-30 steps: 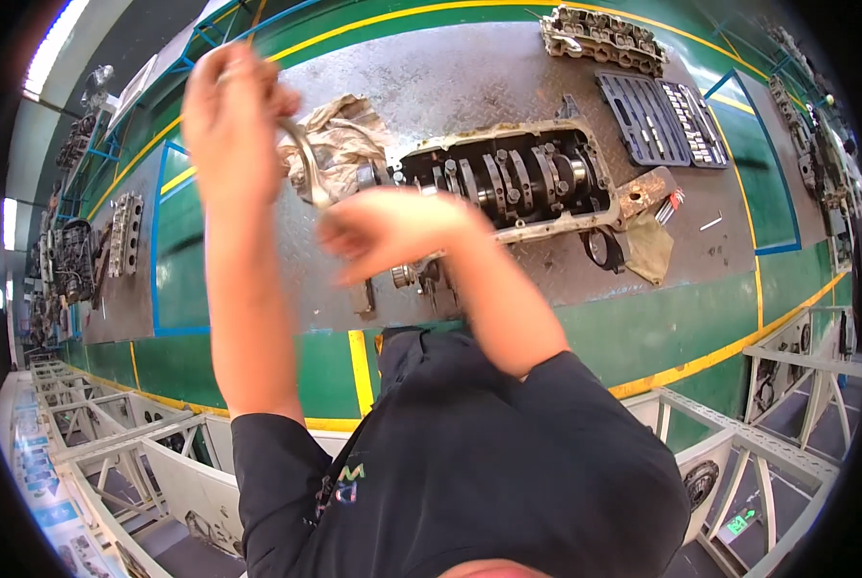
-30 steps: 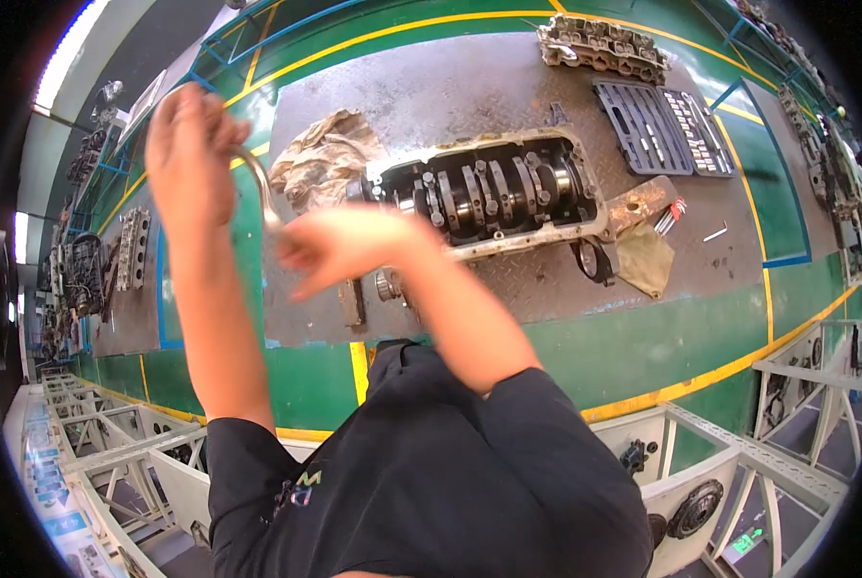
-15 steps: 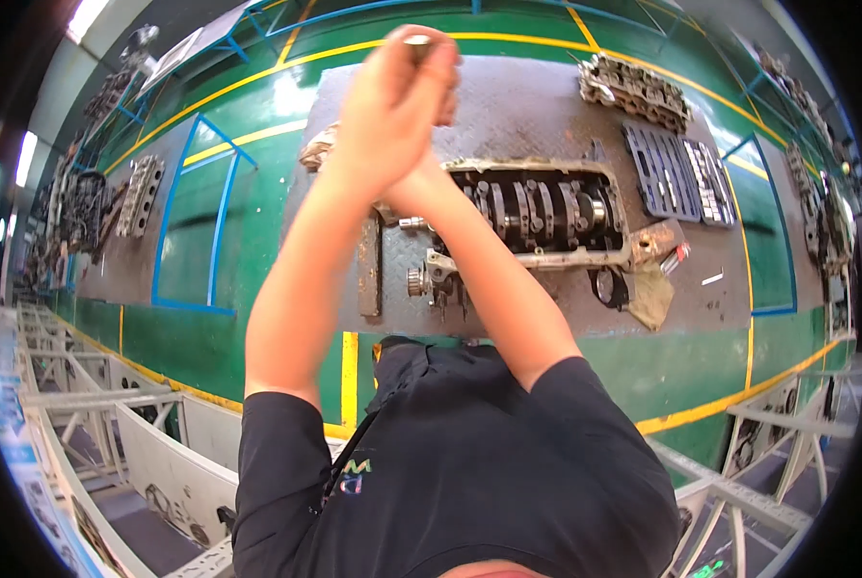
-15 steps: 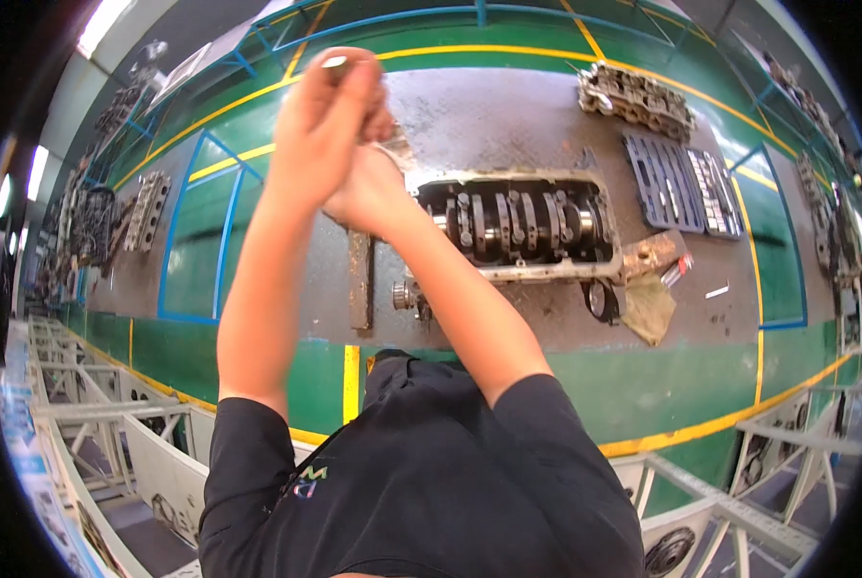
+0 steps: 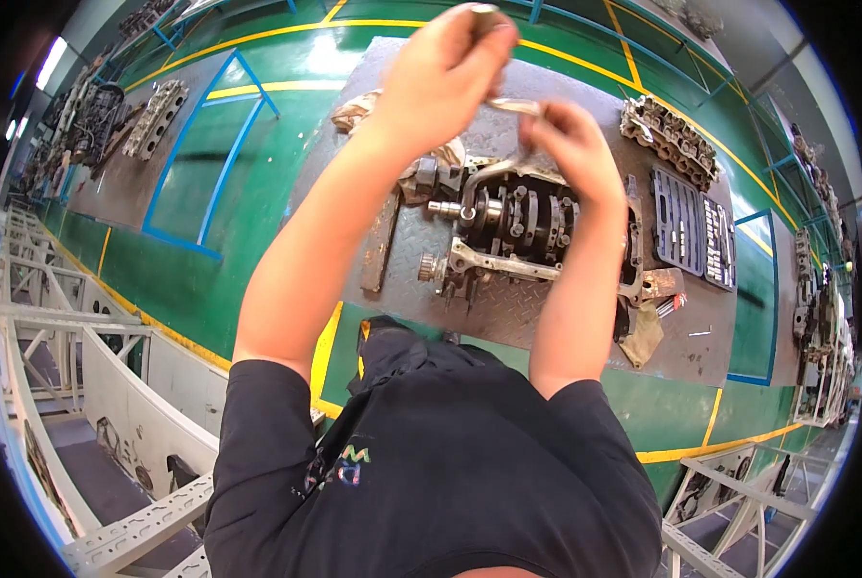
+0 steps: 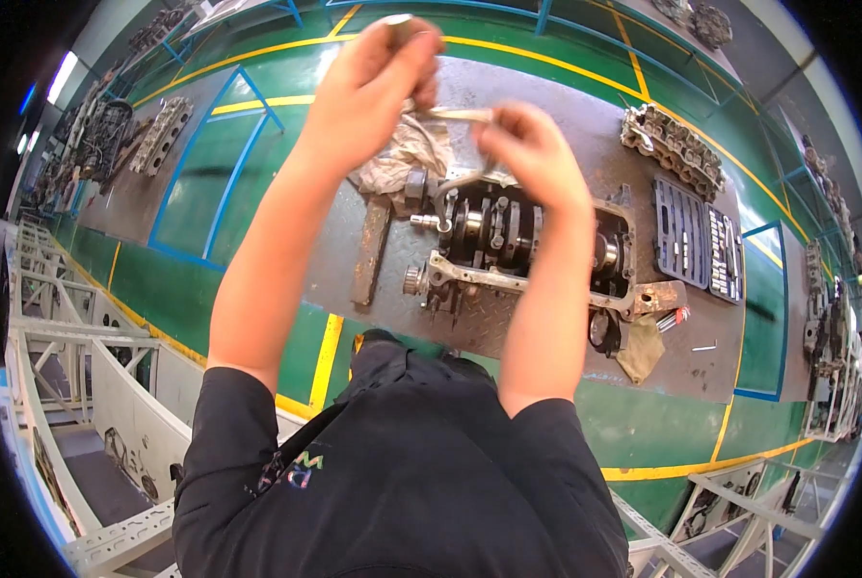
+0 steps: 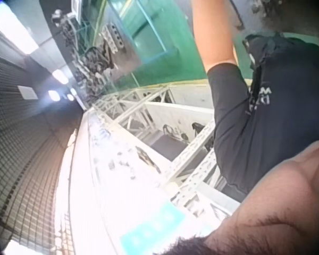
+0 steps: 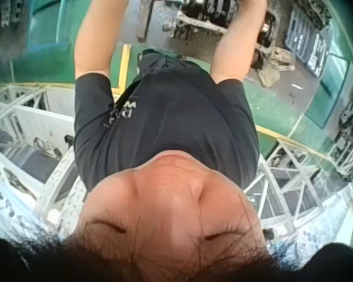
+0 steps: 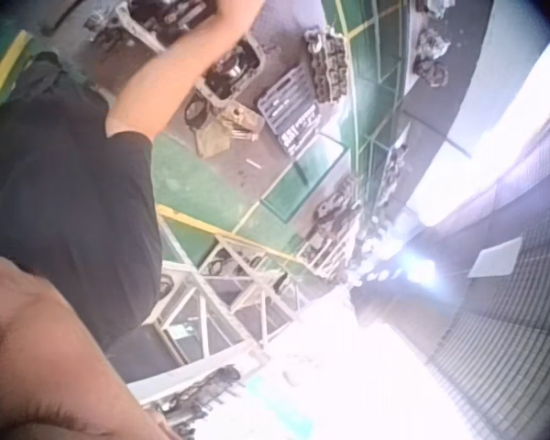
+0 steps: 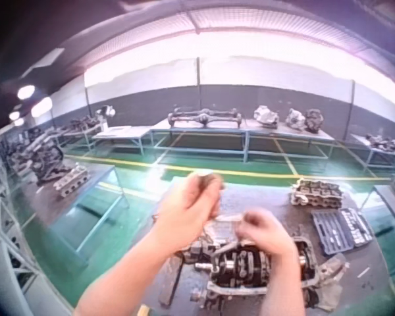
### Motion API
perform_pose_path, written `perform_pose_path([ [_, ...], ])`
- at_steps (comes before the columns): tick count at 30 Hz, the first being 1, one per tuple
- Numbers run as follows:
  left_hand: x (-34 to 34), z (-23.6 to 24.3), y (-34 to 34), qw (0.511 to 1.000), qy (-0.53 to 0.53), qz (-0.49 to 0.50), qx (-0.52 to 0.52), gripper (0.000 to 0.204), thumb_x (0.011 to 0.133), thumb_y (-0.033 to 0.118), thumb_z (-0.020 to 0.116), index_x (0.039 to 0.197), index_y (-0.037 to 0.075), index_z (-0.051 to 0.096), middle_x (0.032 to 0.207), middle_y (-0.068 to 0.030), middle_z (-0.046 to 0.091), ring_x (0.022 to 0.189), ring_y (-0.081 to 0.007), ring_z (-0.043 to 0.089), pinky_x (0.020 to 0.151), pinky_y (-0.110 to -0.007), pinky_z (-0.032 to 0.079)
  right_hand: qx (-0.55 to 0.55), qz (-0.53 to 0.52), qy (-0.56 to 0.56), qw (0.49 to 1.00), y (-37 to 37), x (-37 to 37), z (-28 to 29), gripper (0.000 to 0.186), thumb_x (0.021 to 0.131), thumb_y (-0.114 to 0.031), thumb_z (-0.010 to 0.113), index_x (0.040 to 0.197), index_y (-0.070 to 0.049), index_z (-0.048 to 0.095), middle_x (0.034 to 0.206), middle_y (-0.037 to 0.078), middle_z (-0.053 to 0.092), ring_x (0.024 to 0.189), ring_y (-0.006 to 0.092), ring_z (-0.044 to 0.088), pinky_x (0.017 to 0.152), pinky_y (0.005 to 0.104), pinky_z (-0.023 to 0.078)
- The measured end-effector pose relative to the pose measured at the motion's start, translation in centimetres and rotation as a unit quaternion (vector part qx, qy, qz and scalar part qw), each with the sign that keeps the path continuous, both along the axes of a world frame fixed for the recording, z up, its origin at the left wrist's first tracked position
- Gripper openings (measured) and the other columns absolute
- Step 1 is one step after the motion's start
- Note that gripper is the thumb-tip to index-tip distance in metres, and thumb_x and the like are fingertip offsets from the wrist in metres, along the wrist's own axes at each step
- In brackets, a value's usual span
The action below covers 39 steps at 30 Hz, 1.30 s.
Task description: Installing or inspecting components on a crankshaft within an engine block using tools.
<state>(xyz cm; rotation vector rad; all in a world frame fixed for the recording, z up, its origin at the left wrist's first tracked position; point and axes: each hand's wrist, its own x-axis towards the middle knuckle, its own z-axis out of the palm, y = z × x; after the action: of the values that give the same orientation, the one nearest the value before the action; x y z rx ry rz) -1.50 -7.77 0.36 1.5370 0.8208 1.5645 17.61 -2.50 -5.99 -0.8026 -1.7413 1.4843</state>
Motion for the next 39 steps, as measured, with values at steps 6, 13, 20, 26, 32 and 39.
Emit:
perform_pose_path([
  [6,0.3,-0.3,0.2,0.988,0.048,0.148,0.021,0.016,0.101,0.019,0.057,0.103,0.003,0.059,0.071,-0.0010,0.059,0.065,-0.0088,0.054,0.061,-0.025,0.045,0.230,0.232,-0.115,0.938,-5.1,-5.6,-2.6,0.051,0.082,-0.019,0.075,0.123,0.003,0.055,0.102,0.013,0.065,0.092,0.0206,0.062,0.081,0.0344,0.050],
  [13,5.4,0.4,0.4,0.984,0.169,0.001,0.050,0.021,0.100,0.021,0.059,0.101,0.000,0.062,0.082,-0.0012,0.062,0.073,-0.0099,0.057,0.068,-0.026,0.048,0.358,-0.281,-0.055,0.889,-2.8,-10.4,-7.8,0.033,0.086,-0.009,0.067,0.115,0.001,0.056,0.103,0.009,0.064,0.099,0.0218,0.063,0.089,0.0356,0.051],
  [20,3.8,1.2,-1.1,0.967,0.174,0.038,0.183,0.020,0.099,0.019,0.058,0.101,0.000,0.062,0.081,-0.0095,0.066,0.077,-0.0184,0.065,0.073,-0.036,0.053,0.047,-0.199,0.250,0.946,2.6,-2.8,-7.4,0.027,0.084,-0.013,0.069,0.106,-0.002,0.059,0.090,0.005,0.061,0.080,0.0119,0.057,0.072,0.0298,0.048],
  [26,-0.8,1.8,-1.3,0.990,0.100,0.102,-0.007,0.019,0.099,0.019,0.058,0.101,0.000,0.060,0.069,-0.0051,0.059,0.065,-0.0125,0.060,0.061,-0.030,0.051,0.062,0.189,-0.103,0.975,-2.6,-1.0,-1.2,0.027,0.087,-0.019,0.070,0.104,0.001,0.062,0.091,0.003,0.066,0.080,0.0135,0.060,0.076,0.0286,0.047],
  [32,3.1,0.1,1.1,0.954,0.202,0.185,0.124,0.020,0.101,0.020,0.055,0.104,0.000,0.058,0.067,-0.0051,0.057,0.065,-0.0122,0.060,0.063,-0.030,0.051,0.348,-0.454,-0.102,0.814,-4.0,-12.3,-4.6,0.028,0.088,-0.018,0.070,0.106,0.001,0.060,0.091,0.006,0.067,0.083,0.0142,0.058,0.076,0.0317,0.046],
  [39,3.0,-0.3,0.1,0.991,0.118,-0.004,0.065,0.023,0.100,0.018,0.057,0.108,-0.003,0.060,0.090,-0.0113,0.067,0.084,-0.0181,0.067,0.077,-0.033,0.054,0.180,-0.247,0.112,0.945,3.3,-4.5,-5.3,0.029,0.089,-0.016,0.066,0.114,-0.002,0.060,0.095,0.007,0.067,0.088,0.0215,0.064,0.076,0.0361,0.050],
])
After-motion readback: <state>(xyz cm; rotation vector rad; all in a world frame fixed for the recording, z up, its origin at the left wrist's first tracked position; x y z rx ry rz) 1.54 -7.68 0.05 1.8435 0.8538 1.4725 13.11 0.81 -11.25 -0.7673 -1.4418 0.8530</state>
